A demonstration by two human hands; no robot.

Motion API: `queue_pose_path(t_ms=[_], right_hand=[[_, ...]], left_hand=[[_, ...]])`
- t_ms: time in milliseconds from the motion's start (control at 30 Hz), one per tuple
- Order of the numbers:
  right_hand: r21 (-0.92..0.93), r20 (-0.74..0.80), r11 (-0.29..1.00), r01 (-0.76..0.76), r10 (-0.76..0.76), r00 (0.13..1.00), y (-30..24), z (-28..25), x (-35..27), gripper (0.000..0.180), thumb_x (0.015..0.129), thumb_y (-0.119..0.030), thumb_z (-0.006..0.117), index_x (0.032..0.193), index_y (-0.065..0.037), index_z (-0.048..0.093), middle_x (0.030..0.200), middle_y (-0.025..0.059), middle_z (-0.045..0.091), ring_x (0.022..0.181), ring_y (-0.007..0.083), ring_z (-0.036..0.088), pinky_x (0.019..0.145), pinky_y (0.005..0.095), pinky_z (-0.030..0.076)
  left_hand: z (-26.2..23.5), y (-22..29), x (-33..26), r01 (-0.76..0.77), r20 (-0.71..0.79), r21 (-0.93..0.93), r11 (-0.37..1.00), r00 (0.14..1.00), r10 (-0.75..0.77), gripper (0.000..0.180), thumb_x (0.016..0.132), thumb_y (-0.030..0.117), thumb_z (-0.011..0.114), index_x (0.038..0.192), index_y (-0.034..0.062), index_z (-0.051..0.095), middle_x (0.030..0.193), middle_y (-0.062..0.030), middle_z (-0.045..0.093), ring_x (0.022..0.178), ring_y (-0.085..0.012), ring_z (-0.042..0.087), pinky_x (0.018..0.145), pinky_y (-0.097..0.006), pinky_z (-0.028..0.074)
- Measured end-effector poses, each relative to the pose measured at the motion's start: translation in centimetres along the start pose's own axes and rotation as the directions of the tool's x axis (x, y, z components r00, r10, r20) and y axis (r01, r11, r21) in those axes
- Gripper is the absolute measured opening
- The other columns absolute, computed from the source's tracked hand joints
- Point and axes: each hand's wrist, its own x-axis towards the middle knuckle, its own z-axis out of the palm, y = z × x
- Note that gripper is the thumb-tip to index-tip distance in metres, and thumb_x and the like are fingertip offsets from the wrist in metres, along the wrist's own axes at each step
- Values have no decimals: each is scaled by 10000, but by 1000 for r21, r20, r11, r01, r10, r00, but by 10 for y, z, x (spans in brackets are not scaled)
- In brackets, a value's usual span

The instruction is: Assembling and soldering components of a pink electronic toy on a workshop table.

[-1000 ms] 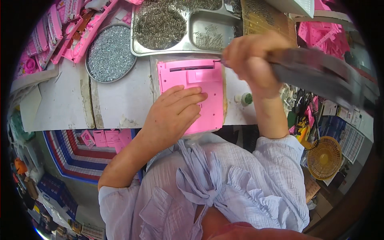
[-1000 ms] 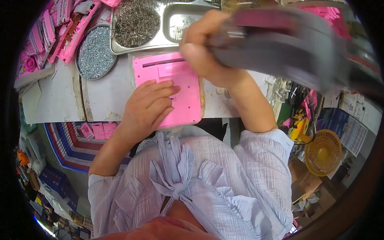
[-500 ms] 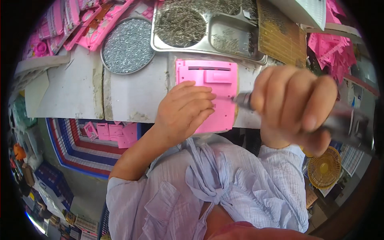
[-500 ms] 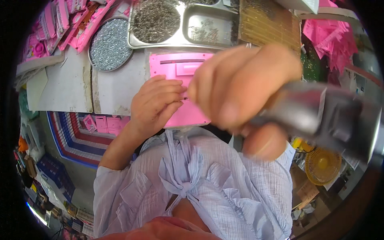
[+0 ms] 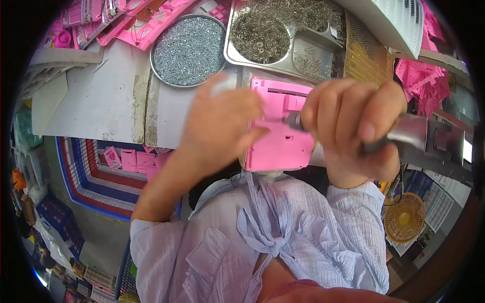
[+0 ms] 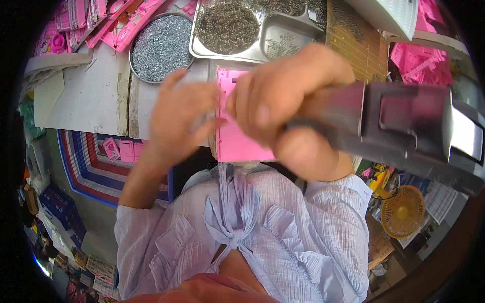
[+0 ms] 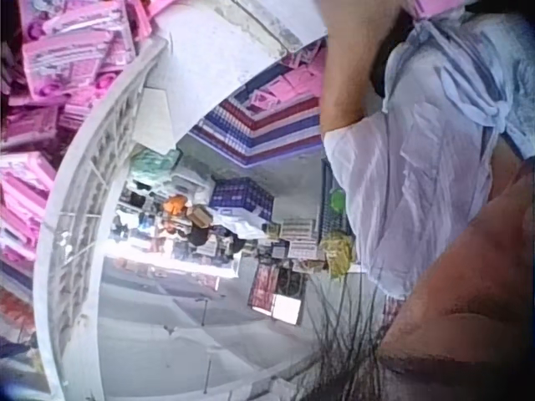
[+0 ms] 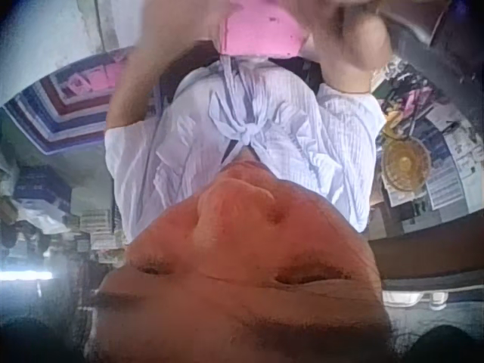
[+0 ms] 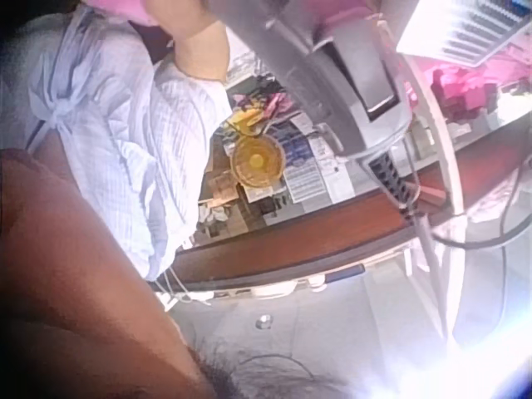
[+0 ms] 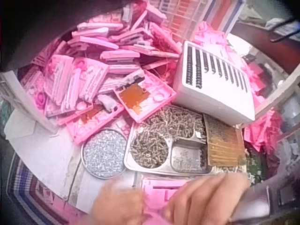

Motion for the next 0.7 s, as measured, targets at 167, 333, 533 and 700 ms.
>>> queue_pose_path(t_ms=[167,333,533,700], right_hand=[[-96,32,994,56,-53,998,42,-27,17,213,1024,-282,592,1053,-73,563,596,-18,455,534,131,448,562,338,420],[-209,2,978,11,-11,1000,58,-24,17,195,1013,-216,620,948,-63,519,586,14,485,494,126,443,507,320,400],[-429,2,903,22,-24,1000,66,-19,14,206,1006,-157,627,890,-77,477,576,44,506,470,123,436,477,320,383],[-205,-14,979,-8,5,1000,38,-5,15,232,1014,-185,626,879,-77,472,571,33,478,477,126,434,457,325,359]], left_hand=[[-27,-65,16,206,-144,480,853,977,-155,104,817,195,797,905,163,752,1066,14,666,1038,-236,583,971,-478,358],[-24,-68,15,228,-162,439,869,971,-173,86,858,211,776,861,127,756,954,14,674,948,-219,591,931,-405,360],[-19,-80,14,213,-167,455,865,974,-152,134,870,244,765,847,133,694,851,0,637,877,-238,588,833,-448,378],[-16,-86,13,142,-124,487,862,988,-92,171,904,274,728,845,130,656,825,-14,616,861,-248,582,805,-452,381]])
